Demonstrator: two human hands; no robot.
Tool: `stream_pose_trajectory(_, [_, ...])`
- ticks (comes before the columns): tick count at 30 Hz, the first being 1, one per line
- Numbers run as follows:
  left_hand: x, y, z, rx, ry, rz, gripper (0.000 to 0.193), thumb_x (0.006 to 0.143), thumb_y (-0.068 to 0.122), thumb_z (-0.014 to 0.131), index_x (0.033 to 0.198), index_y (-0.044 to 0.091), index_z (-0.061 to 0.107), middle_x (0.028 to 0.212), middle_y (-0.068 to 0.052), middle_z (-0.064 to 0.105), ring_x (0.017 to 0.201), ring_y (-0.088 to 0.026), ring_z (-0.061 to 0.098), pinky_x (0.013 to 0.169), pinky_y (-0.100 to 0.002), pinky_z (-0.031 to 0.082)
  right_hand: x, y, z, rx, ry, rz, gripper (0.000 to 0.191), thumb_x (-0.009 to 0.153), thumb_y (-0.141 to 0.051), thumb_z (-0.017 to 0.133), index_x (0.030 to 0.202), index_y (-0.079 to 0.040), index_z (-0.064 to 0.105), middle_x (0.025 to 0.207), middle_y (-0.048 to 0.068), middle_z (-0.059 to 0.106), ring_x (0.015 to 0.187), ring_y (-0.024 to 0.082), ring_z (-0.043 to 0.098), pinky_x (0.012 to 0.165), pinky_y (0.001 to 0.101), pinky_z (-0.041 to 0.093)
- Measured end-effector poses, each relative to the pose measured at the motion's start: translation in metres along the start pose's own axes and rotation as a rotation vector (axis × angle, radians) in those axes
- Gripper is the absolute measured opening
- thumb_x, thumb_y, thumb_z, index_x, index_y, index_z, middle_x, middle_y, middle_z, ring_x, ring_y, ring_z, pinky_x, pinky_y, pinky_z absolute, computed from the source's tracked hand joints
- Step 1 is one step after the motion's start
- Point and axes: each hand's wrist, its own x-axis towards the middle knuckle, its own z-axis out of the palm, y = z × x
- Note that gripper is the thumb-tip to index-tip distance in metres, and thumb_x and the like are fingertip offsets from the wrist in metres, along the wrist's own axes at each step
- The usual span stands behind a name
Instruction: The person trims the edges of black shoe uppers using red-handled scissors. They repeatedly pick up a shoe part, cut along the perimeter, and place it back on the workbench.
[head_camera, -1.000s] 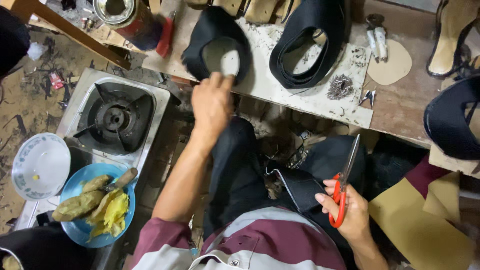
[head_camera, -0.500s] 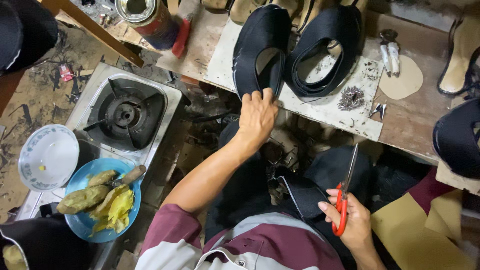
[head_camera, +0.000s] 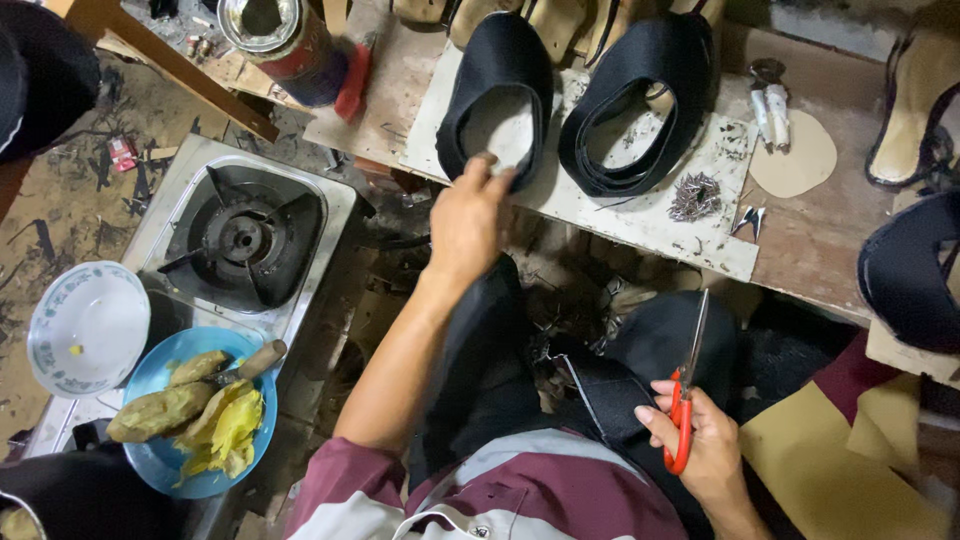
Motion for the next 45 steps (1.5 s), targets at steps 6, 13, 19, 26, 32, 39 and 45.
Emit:
stream_pose_trajectory(6, [-0.027, -0.022, 0.023, -0.662, 0.448, -0.671, 0.061, 0.097, 0.023, 0.074, 0.147, 0.001, 0.047, 0.125, -0.008, 0.054, 0.093, -0.020, 0.061, 0.083, -0.032, 0.054, 0.004, -0.004, 0.002, 0.016, -0.014, -0.021, 0.042, 0.077, -0.010, 0.082, 0.115, -0.001, 0.069, 0.084, 0.008, 0.070, 0.061, 0.013, 0.063, 0.055, 0.0269, 0.052])
stream_pose_trajectory(13, [-0.019, -0.040, 0.047, -1.574, 0.105, -1.203, 0.038, 0.094, 0.049, 0.065, 0.105, 0.013, 0.062, 0.089, -0.002, 0.068, 0.076, -0.014, 0.064, 0.068, -0.033, 0.053, 0.002, -0.011, 0.006, -0.036, -0.039, -0.001, 0.042, 0.077, -0.010, 0.083, 0.115, -0.001, 0.070, 0.084, 0.009, 0.072, 0.061, 0.013, 0.063, 0.054, 0.0274, 0.052])
stream_pose_trajectory(19, [-0.016, -0.038, 0.050, -1.638, 0.143, -1.132, 0.029, 0.094, 0.040, 0.074, 0.091, 0.014, 0.061, 0.077, 0.002, 0.062, 0.063, -0.013, 0.056, 0.067, -0.034, 0.051, -0.003, -0.008, 0.005, -0.011, -0.026, 0.003, 0.042, 0.076, -0.010, 0.083, 0.115, -0.001, 0.070, 0.085, 0.009, 0.070, 0.061, 0.013, 0.062, 0.054, 0.0272, 0.052])
stream_pose_trajectory(26, [-0.025, -0.032, 0.062, -1.628, 0.364, -1.137, 0.037, 0.096, 0.033, 0.072, 0.121, 0.011, 0.058, 0.083, 0.008, 0.056, 0.066, -0.005, 0.048, 0.058, -0.027, 0.037, 0.004, 0.000, 0.010, 0.000, -0.045, -0.011, 0.042, 0.076, -0.009, 0.083, 0.115, -0.001, 0.070, 0.084, 0.008, 0.070, 0.062, 0.013, 0.063, 0.055, 0.0268, 0.053])
stream_pose_trajectory(32, [-0.013, -0.020, 0.057, -1.645, 0.360, -0.839, 0.050, 0.094, 0.017, 0.074, 0.137, 0.002, 0.053, 0.111, -0.002, 0.068, 0.098, -0.013, 0.062, 0.088, -0.031, 0.049, 0.007, -0.008, 0.018, -0.009, -0.046, 0.036, 0.043, 0.076, -0.009, 0.083, 0.115, 0.000, 0.069, 0.084, 0.009, 0.070, 0.059, 0.014, 0.063, 0.053, 0.0278, 0.052])
stream_pose_trajectory(39, [-0.013, 0.014, 0.017, -1.793, -0.042, -0.537, 0.043, 0.087, 0.005, 0.067, 0.130, -0.001, 0.065, 0.122, -0.012, 0.073, 0.118, -0.022, 0.068, 0.108, -0.038, 0.050, 0.006, -0.010, 0.019, -0.003, -0.023, 0.009, 0.042, 0.077, -0.009, 0.083, 0.115, 0.000, 0.070, 0.084, 0.011, 0.072, 0.060, 0.014, 0.063, 0.054, 0.0269, 0.052])
stream_pose_trajectory(45, [-0.048, 0.033, 0.000, -1.642, -0.288, -0.424, 0.041, 0.106, 0.027, 0.055, 0.130, -0.005, 0.065, 0.127, -0.011, 0.072, 0.118, -0.020, 0.068, 0.109, -0.036, 0.051, 0.016, 0.001, 0.016, -0.006, -0.007, -0.016, 0.044, 0.077, -0.009, 0.082, 0.118, 0.000, 0.069, 0.086, 0.008, 0.069, 0.061, 0.013, 0.063, 0.055, 0.0262, 0.052])
